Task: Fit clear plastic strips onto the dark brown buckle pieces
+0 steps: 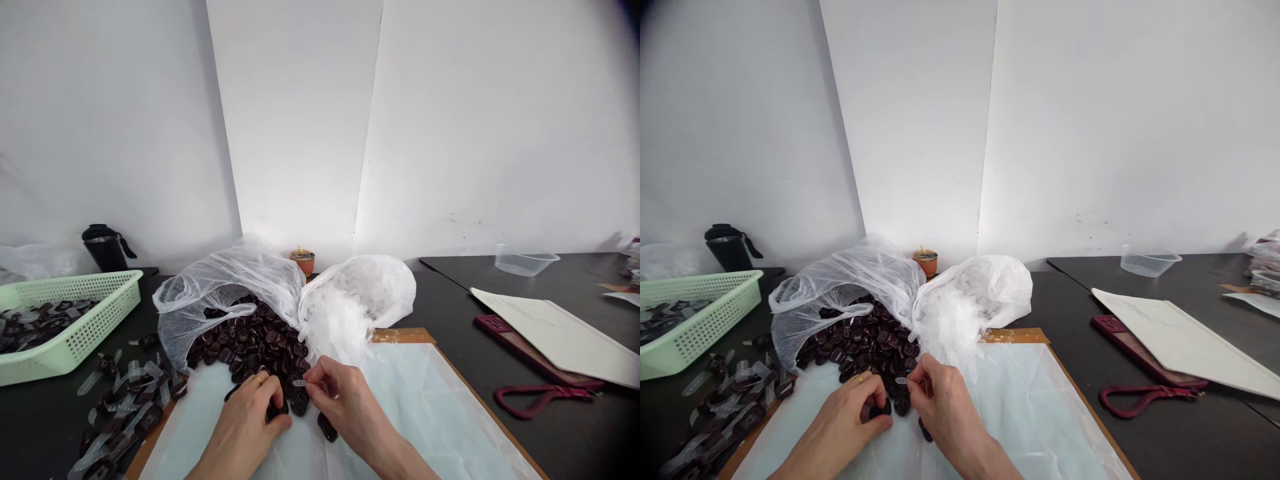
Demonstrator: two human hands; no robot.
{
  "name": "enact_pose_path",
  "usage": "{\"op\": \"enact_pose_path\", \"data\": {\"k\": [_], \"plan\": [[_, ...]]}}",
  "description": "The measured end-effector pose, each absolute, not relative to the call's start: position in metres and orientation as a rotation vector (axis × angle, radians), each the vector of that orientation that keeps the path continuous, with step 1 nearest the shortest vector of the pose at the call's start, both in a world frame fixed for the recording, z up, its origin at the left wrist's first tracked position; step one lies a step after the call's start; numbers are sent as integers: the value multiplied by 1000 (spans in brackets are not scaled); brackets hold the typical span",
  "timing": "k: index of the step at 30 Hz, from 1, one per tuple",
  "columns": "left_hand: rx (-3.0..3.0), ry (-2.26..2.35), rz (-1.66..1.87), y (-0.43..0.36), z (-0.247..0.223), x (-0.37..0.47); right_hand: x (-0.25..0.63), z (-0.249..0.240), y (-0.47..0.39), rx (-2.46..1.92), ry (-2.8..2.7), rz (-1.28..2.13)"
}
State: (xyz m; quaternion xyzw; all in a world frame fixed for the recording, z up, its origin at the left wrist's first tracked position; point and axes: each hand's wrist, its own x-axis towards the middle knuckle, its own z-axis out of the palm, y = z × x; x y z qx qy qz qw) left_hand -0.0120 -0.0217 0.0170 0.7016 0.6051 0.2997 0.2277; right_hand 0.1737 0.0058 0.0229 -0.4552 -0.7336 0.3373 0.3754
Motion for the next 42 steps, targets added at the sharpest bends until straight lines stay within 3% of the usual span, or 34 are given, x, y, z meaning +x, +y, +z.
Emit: {"op": "enact_pose_path", "data": {"k": [8,12,36,42], "plan": [[830,982,1125,-15,35,-20,174,38,-1,-1074,-1630,1184],[570,851,1204,-15,32,-18,171,44,0,-996,-1490,1276],[785,908,1230,-21,30,-6,164,40,-7,-1033,-1613,1034],[1047,981,1284,-15,25,-9,166,35,-3,-926,-1461,1305]]}}
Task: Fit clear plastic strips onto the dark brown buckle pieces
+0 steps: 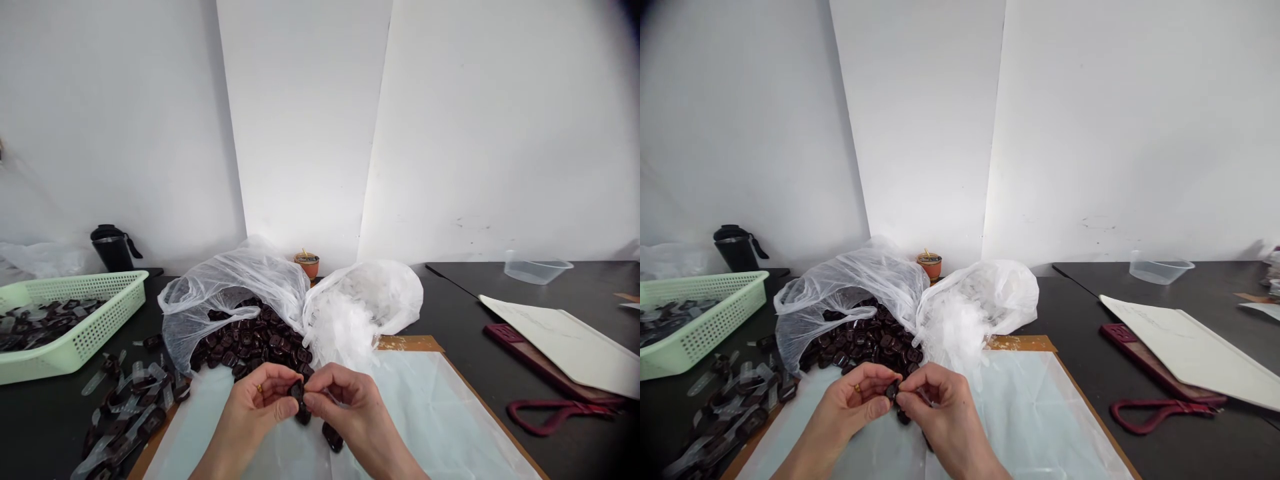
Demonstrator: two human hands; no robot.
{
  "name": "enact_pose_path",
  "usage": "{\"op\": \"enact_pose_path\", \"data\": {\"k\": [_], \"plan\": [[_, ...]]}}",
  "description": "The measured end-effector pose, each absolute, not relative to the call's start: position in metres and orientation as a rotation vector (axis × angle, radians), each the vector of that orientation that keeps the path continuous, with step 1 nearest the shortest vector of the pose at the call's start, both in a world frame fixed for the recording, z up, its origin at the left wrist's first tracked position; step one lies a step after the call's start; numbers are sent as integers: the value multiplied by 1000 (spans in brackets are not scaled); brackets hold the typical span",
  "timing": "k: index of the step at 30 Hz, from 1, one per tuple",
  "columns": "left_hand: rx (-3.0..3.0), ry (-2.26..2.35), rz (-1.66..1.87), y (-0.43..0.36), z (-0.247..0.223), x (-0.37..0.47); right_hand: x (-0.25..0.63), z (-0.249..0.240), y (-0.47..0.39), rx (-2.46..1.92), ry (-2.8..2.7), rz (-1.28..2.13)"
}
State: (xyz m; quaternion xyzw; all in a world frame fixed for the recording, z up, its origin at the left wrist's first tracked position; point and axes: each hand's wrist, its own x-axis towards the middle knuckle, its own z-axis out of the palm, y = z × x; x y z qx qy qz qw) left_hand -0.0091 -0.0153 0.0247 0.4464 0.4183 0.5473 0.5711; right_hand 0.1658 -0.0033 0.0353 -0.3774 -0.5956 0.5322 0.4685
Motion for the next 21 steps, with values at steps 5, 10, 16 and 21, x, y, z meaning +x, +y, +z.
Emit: {"op": "enact_pose_path", "data": {"k": [5,10,16,21], "plan": [[1120,993,1258,-13,20,-13,166,30,0,-848,-1356,1456],[1086,1024,1291,-13,19,-11,164,24,2,-857,-1403,1374],[1159,1137,1243,-15,25,-10,166,29,1,-931,-1546,1251],[1279,1171,1156,-16,26,-10,168,33,-1,-941,-1607,1252]]}}
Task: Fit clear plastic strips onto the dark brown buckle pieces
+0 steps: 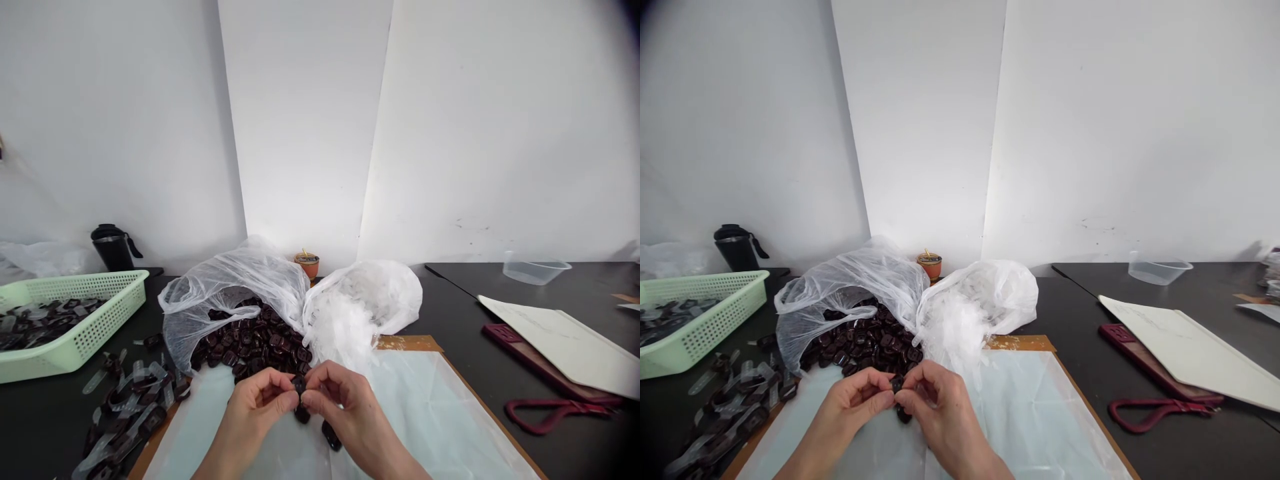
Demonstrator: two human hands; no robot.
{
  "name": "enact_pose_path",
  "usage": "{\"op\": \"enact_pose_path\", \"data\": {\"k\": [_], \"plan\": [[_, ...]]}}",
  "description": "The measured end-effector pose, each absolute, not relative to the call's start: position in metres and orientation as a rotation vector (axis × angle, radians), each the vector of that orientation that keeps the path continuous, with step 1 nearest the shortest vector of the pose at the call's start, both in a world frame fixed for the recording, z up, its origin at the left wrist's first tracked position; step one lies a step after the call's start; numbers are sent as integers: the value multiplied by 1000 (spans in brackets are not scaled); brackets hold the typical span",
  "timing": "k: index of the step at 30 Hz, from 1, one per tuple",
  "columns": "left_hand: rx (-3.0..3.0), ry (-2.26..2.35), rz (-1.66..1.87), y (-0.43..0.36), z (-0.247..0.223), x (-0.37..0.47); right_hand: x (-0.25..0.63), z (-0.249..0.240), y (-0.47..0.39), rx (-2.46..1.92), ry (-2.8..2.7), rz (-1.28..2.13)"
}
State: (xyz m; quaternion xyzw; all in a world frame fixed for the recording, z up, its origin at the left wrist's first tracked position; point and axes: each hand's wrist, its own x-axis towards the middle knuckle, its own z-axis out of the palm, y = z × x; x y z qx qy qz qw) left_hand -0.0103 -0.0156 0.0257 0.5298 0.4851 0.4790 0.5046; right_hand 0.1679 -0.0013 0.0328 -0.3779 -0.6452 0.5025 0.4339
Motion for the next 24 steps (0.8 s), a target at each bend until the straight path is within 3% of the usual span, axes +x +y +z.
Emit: {"op": "enact_pose_path", "data": {"k": [14,24], "plan": [[1395,1107,1154,-16,23,-7,167,31,1,-946,-1763,1076],[1266,955,1079,-16,21,-15,167,22,5,-950,-1572,1405]]}}
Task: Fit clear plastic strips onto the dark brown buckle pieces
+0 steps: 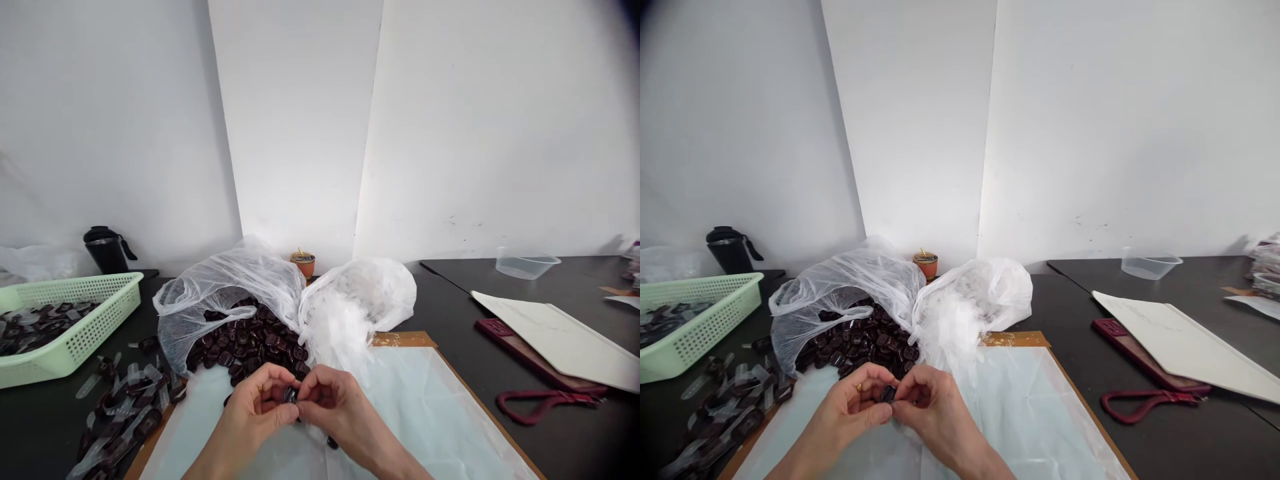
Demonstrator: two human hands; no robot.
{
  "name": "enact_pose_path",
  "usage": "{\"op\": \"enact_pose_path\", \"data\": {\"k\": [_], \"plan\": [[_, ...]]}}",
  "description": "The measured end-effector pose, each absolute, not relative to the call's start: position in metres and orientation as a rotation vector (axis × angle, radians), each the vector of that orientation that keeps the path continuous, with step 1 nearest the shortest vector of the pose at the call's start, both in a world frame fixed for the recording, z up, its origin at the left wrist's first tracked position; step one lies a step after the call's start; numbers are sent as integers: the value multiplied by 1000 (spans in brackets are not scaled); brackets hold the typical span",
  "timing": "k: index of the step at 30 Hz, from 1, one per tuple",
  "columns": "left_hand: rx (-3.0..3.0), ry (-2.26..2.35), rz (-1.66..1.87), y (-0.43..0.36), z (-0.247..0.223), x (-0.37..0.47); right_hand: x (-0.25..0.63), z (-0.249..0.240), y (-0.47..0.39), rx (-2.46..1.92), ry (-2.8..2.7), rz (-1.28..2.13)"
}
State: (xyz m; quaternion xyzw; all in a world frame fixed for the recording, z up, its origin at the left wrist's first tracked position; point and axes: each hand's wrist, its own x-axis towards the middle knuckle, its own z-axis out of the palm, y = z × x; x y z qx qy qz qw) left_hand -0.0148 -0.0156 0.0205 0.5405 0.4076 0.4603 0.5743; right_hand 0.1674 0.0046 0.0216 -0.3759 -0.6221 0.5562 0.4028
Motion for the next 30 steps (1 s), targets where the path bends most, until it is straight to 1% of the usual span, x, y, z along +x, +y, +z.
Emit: {"op": "enact_pose_path", "data": {"k": [6,10,14,25,30], "plan": [[1072,835,1123,-18,18,-13,170,26,6,-874,-1474,1506],[1067,881,1097,-20,20,-9,171,28,4,-901,-1497,1410],[1055,902,1077,-20,25,-8,169,31,1,-824,-1476,1323],[1037,853,1046,-21,33,-11,164,35,0,-618,-1317,1542],[1034,843,1080,-21,33,-11,163,38,-3,-626,-1259,1603]]}}
